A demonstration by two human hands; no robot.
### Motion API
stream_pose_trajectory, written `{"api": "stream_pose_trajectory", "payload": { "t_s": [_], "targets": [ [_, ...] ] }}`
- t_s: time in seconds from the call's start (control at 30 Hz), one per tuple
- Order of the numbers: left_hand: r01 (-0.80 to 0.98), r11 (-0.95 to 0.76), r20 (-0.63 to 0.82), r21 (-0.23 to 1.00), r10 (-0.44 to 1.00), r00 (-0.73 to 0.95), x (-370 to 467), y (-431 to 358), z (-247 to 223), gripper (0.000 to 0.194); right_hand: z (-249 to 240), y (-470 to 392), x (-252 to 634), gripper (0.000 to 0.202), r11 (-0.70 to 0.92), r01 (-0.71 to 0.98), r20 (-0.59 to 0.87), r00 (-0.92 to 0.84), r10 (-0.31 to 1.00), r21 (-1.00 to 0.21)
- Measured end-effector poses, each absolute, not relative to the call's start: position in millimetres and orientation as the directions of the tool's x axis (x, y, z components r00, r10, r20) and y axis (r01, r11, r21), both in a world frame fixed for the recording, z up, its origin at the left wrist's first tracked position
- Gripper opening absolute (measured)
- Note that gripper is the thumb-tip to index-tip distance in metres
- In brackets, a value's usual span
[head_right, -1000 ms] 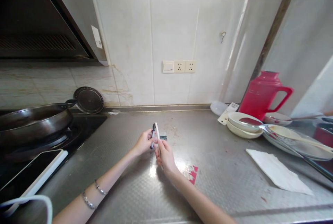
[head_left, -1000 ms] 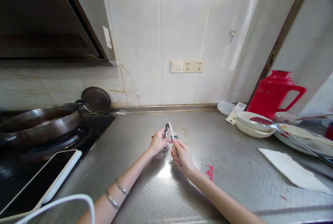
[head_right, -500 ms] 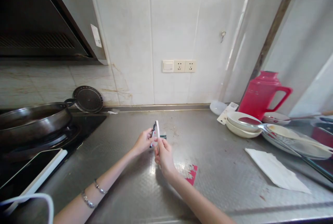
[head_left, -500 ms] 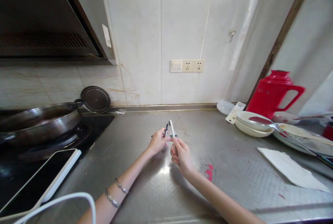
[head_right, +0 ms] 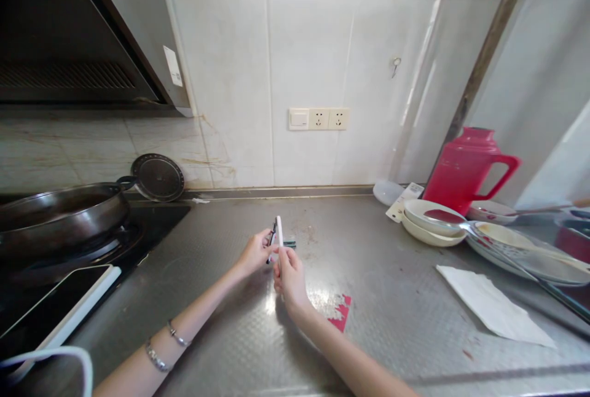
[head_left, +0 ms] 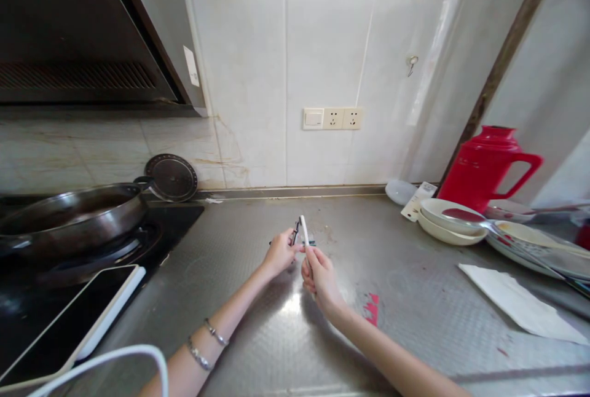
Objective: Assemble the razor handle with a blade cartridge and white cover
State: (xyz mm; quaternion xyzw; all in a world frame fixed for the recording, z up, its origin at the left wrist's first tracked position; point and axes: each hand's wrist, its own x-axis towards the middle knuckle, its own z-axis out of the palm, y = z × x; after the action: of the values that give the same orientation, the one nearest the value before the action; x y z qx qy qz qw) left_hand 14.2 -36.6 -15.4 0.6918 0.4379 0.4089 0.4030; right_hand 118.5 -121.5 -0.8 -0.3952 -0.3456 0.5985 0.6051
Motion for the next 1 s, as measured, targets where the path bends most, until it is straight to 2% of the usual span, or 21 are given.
{"api": "stream_pose_trajectory", "payload": {
  "t_s": [0.17, 0.4, 1.0],
  "targets": [
    [0.347, -0.356, 0.268, 0.867, 0.923, 0.276, 13.6, -37.7, -10.8, 0.012, -1.6, -120.8, 118.0, 0.044, -0.007, -0.437, -0.043, 0.071, 0.997, -0.899],
    [0.382, -0.339, 0.250, 0.860, 0.931, 0.265, 15.6, -42.9, -6.1, 0.015, -9.2, -119.1, 116.5, 0.043, 0.011, -0.396, -0.028, 0.092, 0.995, -0.918],
    [0.321, -0.287, 0.204, 0.903, 0.941, 0.269, 18.0, -45.4, -6.3, 0.018, -12.0, -119.2, 121.3, 0.045, 0.010, -0.382, -0.029, 0.098, 0.995, -0.924]
  ]
}}
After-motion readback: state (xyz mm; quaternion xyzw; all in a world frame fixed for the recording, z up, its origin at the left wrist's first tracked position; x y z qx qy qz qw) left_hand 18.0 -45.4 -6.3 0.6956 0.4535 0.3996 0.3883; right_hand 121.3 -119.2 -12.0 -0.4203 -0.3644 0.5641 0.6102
